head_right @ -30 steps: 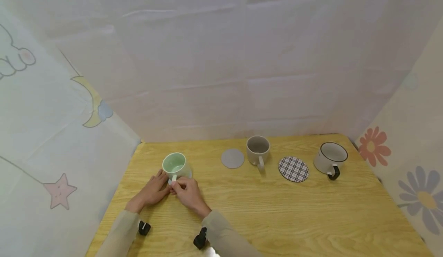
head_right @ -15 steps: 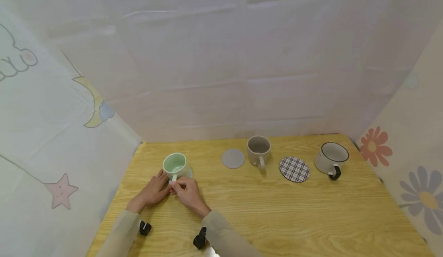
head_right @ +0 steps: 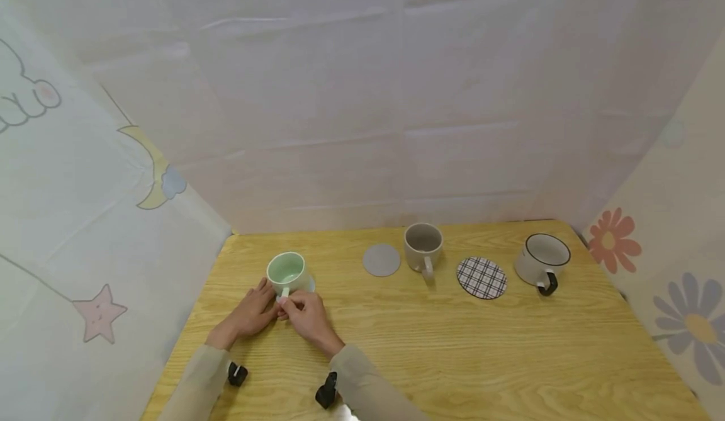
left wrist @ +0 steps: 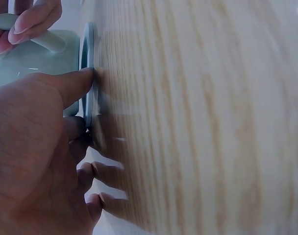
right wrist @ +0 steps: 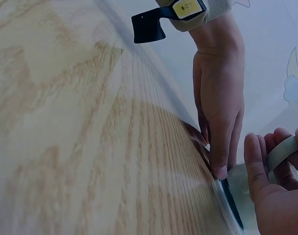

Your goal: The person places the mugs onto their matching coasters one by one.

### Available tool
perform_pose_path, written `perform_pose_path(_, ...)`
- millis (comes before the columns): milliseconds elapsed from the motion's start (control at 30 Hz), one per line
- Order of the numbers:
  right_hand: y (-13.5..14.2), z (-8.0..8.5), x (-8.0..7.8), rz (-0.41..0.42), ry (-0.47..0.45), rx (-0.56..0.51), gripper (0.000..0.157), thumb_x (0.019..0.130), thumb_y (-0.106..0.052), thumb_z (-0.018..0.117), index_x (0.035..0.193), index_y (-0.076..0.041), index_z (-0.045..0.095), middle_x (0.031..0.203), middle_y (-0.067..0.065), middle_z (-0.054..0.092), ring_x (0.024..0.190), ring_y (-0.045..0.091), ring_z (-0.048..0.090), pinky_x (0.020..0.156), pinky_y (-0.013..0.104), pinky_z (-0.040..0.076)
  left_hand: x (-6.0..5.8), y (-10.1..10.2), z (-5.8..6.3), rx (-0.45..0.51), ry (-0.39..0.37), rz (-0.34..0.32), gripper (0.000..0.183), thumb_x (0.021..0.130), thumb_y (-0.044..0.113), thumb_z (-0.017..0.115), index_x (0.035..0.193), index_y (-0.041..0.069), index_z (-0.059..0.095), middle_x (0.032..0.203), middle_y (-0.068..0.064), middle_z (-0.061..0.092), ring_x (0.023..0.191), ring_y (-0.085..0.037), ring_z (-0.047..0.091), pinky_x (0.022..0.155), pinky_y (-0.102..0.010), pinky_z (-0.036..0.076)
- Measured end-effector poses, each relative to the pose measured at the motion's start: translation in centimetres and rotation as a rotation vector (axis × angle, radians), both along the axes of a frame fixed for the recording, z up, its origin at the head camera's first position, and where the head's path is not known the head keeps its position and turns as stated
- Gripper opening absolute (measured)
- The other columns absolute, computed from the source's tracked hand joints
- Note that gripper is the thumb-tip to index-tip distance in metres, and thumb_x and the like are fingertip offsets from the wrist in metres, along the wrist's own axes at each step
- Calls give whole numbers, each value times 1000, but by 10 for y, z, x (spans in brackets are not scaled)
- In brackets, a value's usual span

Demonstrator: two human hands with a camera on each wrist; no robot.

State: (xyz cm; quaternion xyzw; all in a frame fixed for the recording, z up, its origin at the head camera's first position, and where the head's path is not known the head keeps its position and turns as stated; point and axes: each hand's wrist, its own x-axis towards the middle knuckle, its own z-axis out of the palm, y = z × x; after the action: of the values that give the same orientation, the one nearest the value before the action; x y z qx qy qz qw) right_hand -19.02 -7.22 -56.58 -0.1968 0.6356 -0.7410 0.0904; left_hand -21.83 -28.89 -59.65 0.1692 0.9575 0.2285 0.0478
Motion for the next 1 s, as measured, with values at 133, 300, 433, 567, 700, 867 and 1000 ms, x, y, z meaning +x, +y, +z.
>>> perform_pose_path(133, 0, -1, 1, -5, -12, 10, 29, 108, -3, 59, 104, 22, 74, 103, 37, 69, 99, 61, 70, 88, 58, 62, 1, 2, 1, 7, -5, -2, 67, 109, 33, 58, 165, 3, 38, 173, -21, 32, 160, -53, 21, 123, -79, 18)
perform_pose_path(300, -2, -3, 2, -16, -16, 17, 27, 108, -1, 58, 104, 21, 74, 103, 36, 70, 99, 60, 70, 89, 57, 62, 1, 3, 2, -2, -6, 1, 67, 109, 31, 58, 165, 2, 37, 172, -21, 33, 160, -53, 20, 124, -79, 17)
perform_pose_path(433, -2, -2, 3, -17, -31, 13, 27, 108, 0, 58, 104, 21, 74, 105, 37, 70, 101, 60, 70, 90, 57, 62, 2, 3, 2, -3, -2, 0, 67, 109, 30, 59, 164, 1, 38, 172, -23, 34, 160, -54, 20, 123, -79, 18)
perform_pose_path(567, -2, -2, 4, -21, -27, 25, 27, 108, 0, 58, 104, 21, 74, 105, 38, 70, 100, 58, 71, 90, 57, 62, 1, 3, 1, 2, -14, 2, 68, 109, 33, 59, 166, 2, 36, 172, -21, 32, 160, -53, 19, 124, -78, 18)
perform_pose_path(700, -3, -2, 5, -33, -26, 36, 25, 107, 0, 60, 104, 21, 74, 105, 36, 72, 97, 55, 72, 89, 56, 62, 2, 2, 1, 3, -14, 2, 68, 110, 35, 58, 167, 5, 35, 173, -20, 31, 161, -52, 19, 124, -79, 18)
perform_pose_path(867, -4, -3, 6, -49, -38, 51, 23, 106, 0, 62, 103, 19, 75, 104, 34, 74, 97, 55, 72, 89, 56, 63, 8, 8, 19, -11, -38, 3, 64, 110, 28, 56, 165, 2, 36, 172, -25, 31, 159, -56, 20, 123, -79, 17)
perform_pose_path(1000, -3, -4, 4, -53, -42, 84, 24, 106, -3, 63, 103, 17, 76, 103, 35, 74, 93, 46, 75, 87, 53, 64, 9, 11, 29, -38, -71, 12, 63, 111, 27, 56, 166, 1, 35, 173, -25, 28, 160, -55, 17, 126, -77, 15)
